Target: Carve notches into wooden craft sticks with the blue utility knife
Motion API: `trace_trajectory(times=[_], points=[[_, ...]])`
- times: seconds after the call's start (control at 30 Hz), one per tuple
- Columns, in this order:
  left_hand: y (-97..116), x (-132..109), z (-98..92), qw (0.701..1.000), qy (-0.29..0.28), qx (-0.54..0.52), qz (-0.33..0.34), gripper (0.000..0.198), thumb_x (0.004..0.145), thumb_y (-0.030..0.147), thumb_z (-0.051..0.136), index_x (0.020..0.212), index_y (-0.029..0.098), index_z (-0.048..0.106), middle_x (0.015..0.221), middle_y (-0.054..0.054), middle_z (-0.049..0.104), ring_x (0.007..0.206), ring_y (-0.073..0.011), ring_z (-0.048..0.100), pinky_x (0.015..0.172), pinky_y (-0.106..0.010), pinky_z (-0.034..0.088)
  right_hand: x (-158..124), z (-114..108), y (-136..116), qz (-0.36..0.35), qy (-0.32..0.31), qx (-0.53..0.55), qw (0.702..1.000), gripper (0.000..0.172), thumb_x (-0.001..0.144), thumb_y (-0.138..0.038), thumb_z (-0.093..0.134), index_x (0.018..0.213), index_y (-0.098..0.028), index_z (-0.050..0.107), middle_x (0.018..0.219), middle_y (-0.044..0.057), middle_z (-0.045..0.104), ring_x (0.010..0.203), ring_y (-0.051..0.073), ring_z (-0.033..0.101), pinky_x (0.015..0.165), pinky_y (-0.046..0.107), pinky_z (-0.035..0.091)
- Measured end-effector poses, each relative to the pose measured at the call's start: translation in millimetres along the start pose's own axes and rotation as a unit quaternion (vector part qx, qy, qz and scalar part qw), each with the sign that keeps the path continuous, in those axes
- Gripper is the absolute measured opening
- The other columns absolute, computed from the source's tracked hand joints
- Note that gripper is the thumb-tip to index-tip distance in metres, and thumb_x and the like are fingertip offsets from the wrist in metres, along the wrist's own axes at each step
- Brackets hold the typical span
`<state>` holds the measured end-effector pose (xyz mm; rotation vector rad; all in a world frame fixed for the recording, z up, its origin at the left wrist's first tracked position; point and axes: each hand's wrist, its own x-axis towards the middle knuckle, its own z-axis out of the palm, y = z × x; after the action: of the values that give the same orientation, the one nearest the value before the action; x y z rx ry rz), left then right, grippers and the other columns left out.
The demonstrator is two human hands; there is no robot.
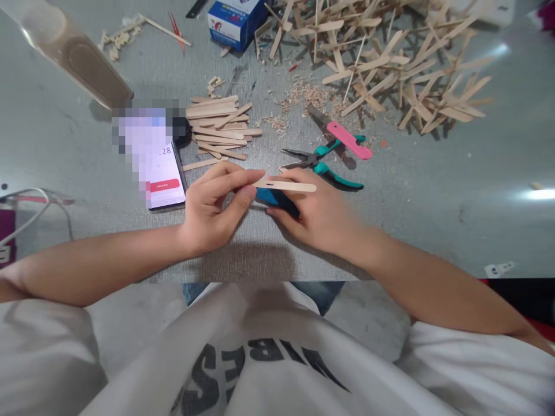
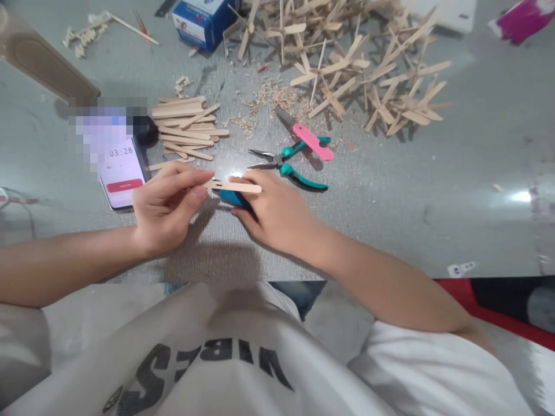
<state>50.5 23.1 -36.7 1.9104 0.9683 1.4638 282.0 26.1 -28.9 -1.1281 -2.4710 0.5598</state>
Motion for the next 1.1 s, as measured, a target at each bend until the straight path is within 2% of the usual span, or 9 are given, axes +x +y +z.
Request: trace_trajectory(times=[0.17,0.27,0.37,0.47,0.63,0.73,0.83,0.97,1.1], points=[[-3,-1,3.1,0.998,0.031,-0.036,-0.050,0.024,0.098,0.015,0.072,0.113,0.026,0.088,0.090,-0.003,0.077,0.082,-0.0152,0.069,0.071,-0.028,0.055,10,-22,16,-0.010,0.030,-0.017,0.999,0.039,0.106,-0.054,0.063,0.127,-0.023,0.075,0.118,0.014,0.075,0.110,0.037,0.070,0.096,0.057,0.059],[-7,0,4.5,0.986,0.067,-0.084,-0.125,0.020,0.095,0.016,0.074,0.105,0.027,0.088,0.087,-0.001,0.078,0.073,-0.0134,0.067,0.069,-0.028,0.054,13,-50,49,0.015,0.052,-0.070,0.996,0.046,0.102,-0.051,0.070,0.136,-0.021,0.072,0.130,0.018,0.073,0.124,0.041,0.065,0.105,0.062,0.054],[-12,2,5.1,0.966,0.095,-0.129,-0.201,0.018,0.092,0.016,0.074,0.098,0.026,0.088,0.079,0.001,0.073,0.060,-0.0098,0.058,0.059,-0.025,0.048,10,-67,84,0.005,0.001,-0.126,0.992,0.062,0.088,-0.057,0.087,0.137,-0.023,0.073,0.139,0.018,0.070,0.128,0.046,0.061,0.110,0.069,0.049],[-15,5,5.3,0.955,0.108,-0.153,-0.231,0.017,0.089,0.016,0.073,0.096,0.025,0.087,0.066,0.002,0.065,0.056,-0.0093,0.053,0.053,-0.023,0.042,6,-62,102,0.025,-0.013,-0.151,0.988,0.058,0.083,-0.059,0.090,0.128,-0.026,0.075,0.128,0.016,0.073,0.127,0.049,0.058,0.106,0.075,0.046],[-19,5,5.9,0.957,0.109,-0.136,-0.233,0.013,0.090,0.022,0.073,0.098,0.023,0.083,0.073,0.000,0.069,0.057,-0.0094,0.054,0.052,-0.022,0.043,9,-44,92,0.000,0.043,-0.133,0.990,0.028,0.100,-0.052,0.069,0.112,-0.026,0.073,0.113,0.014,0.072,0.123,0.047,0.059,0.108,0.078,0.042],[-19,4,6.6,0.958,0.120,-0.129,-0.226,0.009,0.090,0.025,0.075,0.096,0.023,0.081,0.074,0.001,0.069,0.057,-0.0092,0.056,0.052,-0.022,0.045,13,-46,81,0.002,0.036,-0.121,0.992,0.029,0.104,-0.044,0.058,0.119,-0.022,0.070,0.120,0.018,0.069,0.126,0.049,0.059,0.108,0.077,0.042],[-18,3,6.8,0.959,0.127,-0.144,-0.209,0.007,0.091,0.027,0.078,0.095,0.022,0.081,0.073,0.001,0.068,0.058,-0.0087,0.057,0.054,-0.022,0.047,14,-52,72,0.002,0.035,-0.081,0.996,0.035,0.108,-0.043,0.047,0.130,-0.021,0.065,0.127,0.021,0.066,0.121,0.045,0.062,0.101,0.070,0.050],[-16,0,6.2,0.960,0.112,-0.196,-0.167,0.013,0.094,0.037,0.082,0.099,0.024,0.082,0.076,0.000,0.070,0.062,-0.0098,0.061,0.057,-0.024,0.051,11,-53,58,-0.023,0.022,-0.035,0.999,0.033,0.105,-0.045,0.056,0.132,-0.027,0.061,0.127,0.017,0.065,0.106,0.036,0.067,0.088,0.056,0.059],[-10,-2,6.3,0.963,0.087,-0.204,-0.152,0.022,0.094,0.048,0.086,0.096,0.026,0.082,0.079,-0.001,0.070,0.060,-0.0098,0.059,0.054,-0.026,0.049,10,-48,46,-0.069,0.001,-0.012,0.998,0.028,0.103,-0.041,0.057,0.126,-0.027,0.061,0.121,0.015,0.068,0.106,0.033,0.069,0.087,0.051,0.061]])
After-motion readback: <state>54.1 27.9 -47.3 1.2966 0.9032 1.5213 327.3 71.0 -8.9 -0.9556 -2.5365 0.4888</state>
